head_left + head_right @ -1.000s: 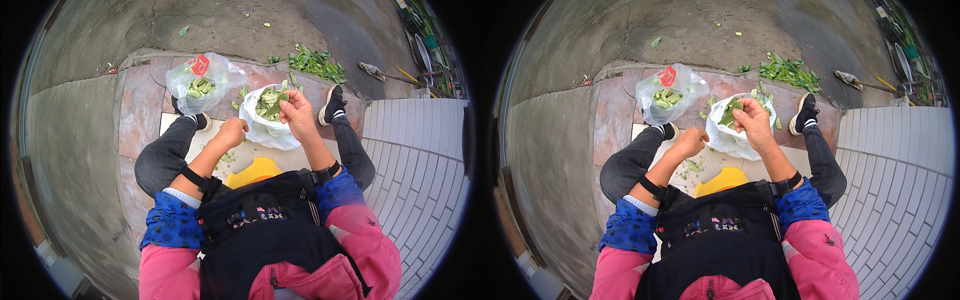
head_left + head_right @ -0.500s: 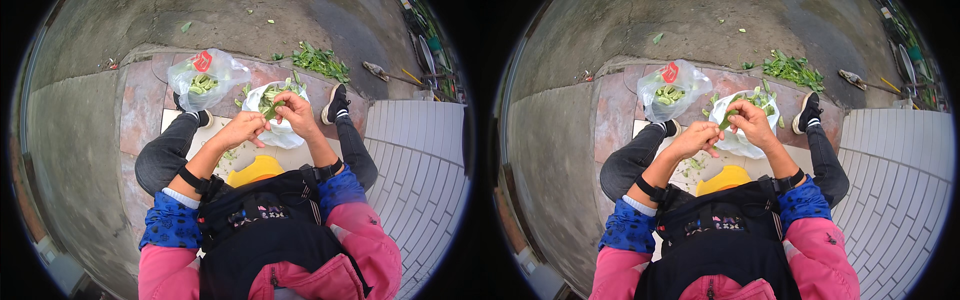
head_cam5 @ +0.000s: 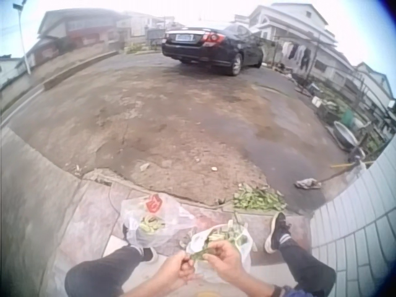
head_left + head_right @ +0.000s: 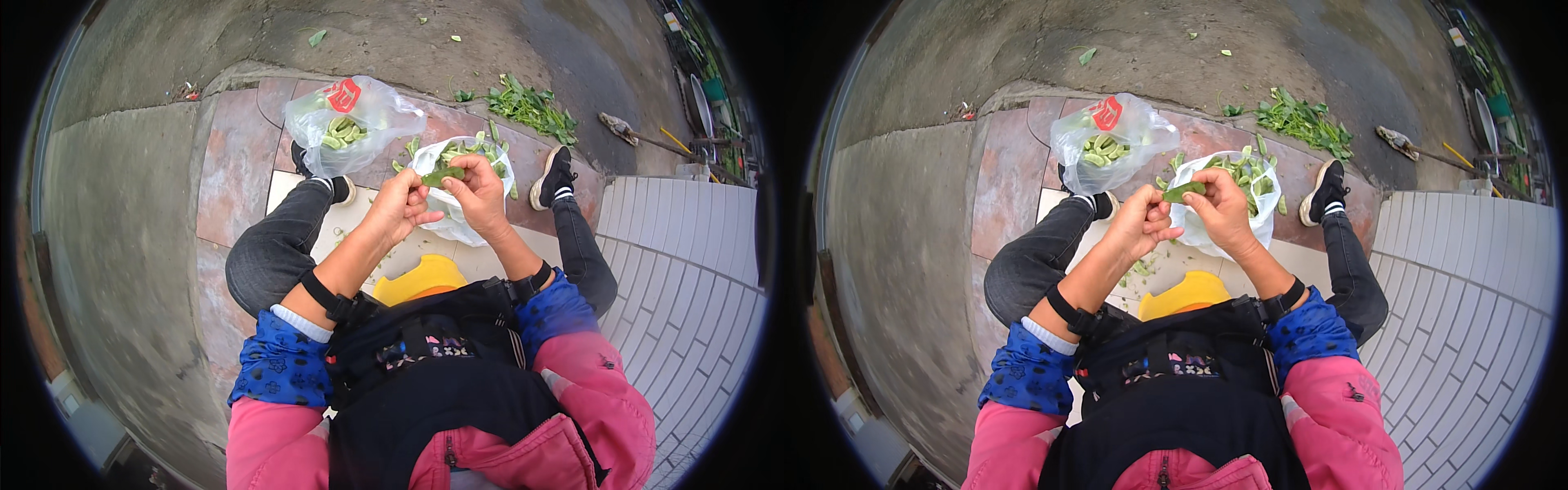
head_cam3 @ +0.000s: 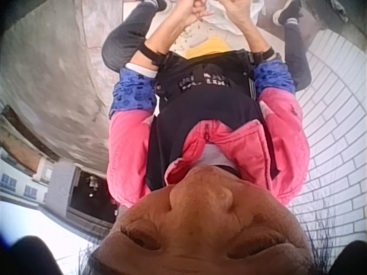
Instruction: The person sits on a low stool and shells green vegetables by hand, placing the shelled pieces into a plastic bag and discarding the husks onto the floor. The person repeatedly picks up pods, opens them, and transfers the contents into the bag.
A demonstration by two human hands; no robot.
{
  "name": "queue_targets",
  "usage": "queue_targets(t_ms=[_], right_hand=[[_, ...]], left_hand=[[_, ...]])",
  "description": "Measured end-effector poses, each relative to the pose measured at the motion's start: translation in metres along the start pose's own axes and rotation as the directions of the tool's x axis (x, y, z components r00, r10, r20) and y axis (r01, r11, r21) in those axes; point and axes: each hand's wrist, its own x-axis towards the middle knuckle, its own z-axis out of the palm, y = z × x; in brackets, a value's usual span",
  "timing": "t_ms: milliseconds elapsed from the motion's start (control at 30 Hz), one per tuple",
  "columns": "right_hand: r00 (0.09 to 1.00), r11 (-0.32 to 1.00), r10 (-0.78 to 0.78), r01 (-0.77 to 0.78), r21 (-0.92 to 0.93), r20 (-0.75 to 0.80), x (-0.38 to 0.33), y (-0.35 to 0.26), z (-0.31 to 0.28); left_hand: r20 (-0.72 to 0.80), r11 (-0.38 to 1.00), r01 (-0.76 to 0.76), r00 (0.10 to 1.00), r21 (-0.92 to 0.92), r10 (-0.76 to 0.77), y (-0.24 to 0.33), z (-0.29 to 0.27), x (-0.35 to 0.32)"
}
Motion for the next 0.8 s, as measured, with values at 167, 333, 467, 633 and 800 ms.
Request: queue_targets(t_ms=[167, 333, 467, 633, 800], right_hand=[[0.974, 0.899, -0.199, 0.225, -0.376, 0.106, 0.008, -0.003, 0.001], [0.871, 0.721, -0.466, 0.476, -0.503, 0.156, 0.009, -0.008, 0.016], [0.893, 0.828, -0.437, 0.445, -0.342, 0.104, 0.011, -0.018, 0.027], [0.913, 0.76, -0.186, 0.368, -0.535, 0.363, 0.028, -0.03, 0.015], [0.996, 0.998, 0.058, -0.057, 0.004, -0.071, 0.032, -0.02, 0.028]], left_hand=[[-0.032, 0.995, -0.094, 0.995, 0.038, 0.095, 0.002, -0.003, -0.005], [-0.02, 0.986, 0.016, 1.0, -0.165, -0.019, 0.01, -0.003, -0.01], [0.009, 0.984, -0.053, 0.998, -0.169, 0.055, 0.02, -0.003, -0.016], [0.067, 0.736, -0.449, 0.872, 0.506, 0.485, 0.019, -0.008, -0.019], [-0.128, 0.773, -0.106, 0.963, 0.625, 0.236, 0.011, -0.027, 0.0]])
